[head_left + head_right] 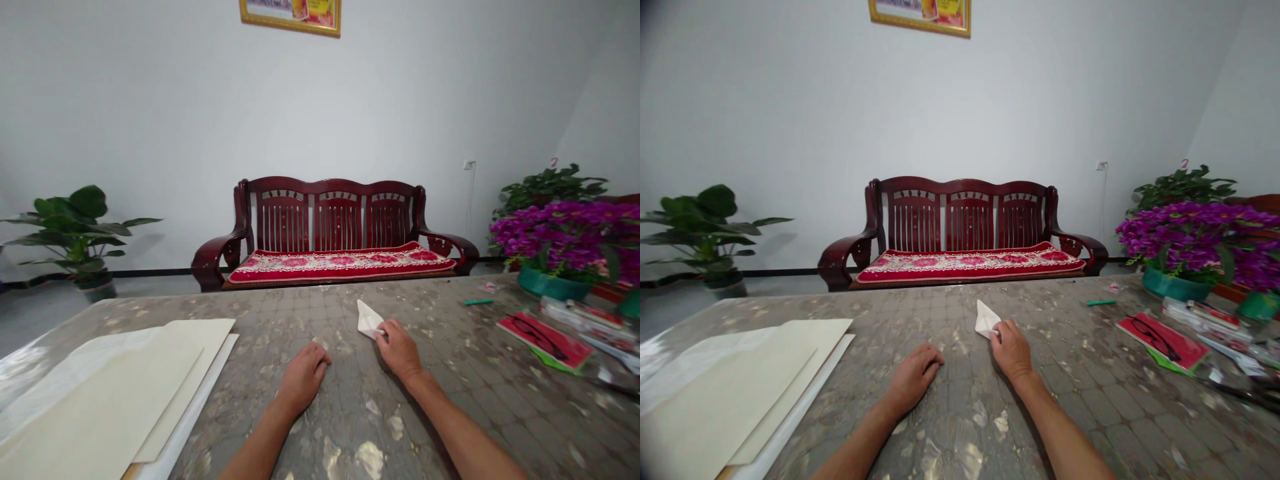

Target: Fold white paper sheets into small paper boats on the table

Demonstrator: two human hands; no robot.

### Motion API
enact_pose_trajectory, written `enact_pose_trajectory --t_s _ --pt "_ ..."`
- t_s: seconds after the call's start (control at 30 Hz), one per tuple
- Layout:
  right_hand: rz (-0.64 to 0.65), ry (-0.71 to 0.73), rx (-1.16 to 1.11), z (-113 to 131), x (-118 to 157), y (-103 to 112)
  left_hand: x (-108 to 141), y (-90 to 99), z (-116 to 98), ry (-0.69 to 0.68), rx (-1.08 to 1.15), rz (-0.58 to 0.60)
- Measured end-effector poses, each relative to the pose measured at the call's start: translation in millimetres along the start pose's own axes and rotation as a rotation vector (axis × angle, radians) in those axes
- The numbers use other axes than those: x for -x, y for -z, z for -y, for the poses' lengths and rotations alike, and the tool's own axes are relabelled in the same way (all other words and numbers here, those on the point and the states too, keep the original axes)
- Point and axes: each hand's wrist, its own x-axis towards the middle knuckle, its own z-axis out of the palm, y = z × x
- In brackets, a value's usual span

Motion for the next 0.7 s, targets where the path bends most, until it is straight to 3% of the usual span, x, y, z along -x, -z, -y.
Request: enact_pose_trajectory --t_s 0.2,0.33,0.5,0.7 --pt "-0.135 -0.092 -0.091 -32.7 -12.4 9.3 -1.0 -2.0 3.7 -0.014 0.012 0.007" --pt "-0.130 -0.212 -0.059 -46.1 -15.8 7.7 -1.0 -2.0 4.6 -0.010 0.020 0.011" --pt "-0.100 -0.364 -0.056 -51.5 -12.8 6.2 -1.2 -1.9 5.7 0.005 0.029 0.034" --pt "-0.077 -0.391 -0.013 -48.3 -13.0 9.9 -1.2 -0.8 5.9 0.009 0.039 0.045"
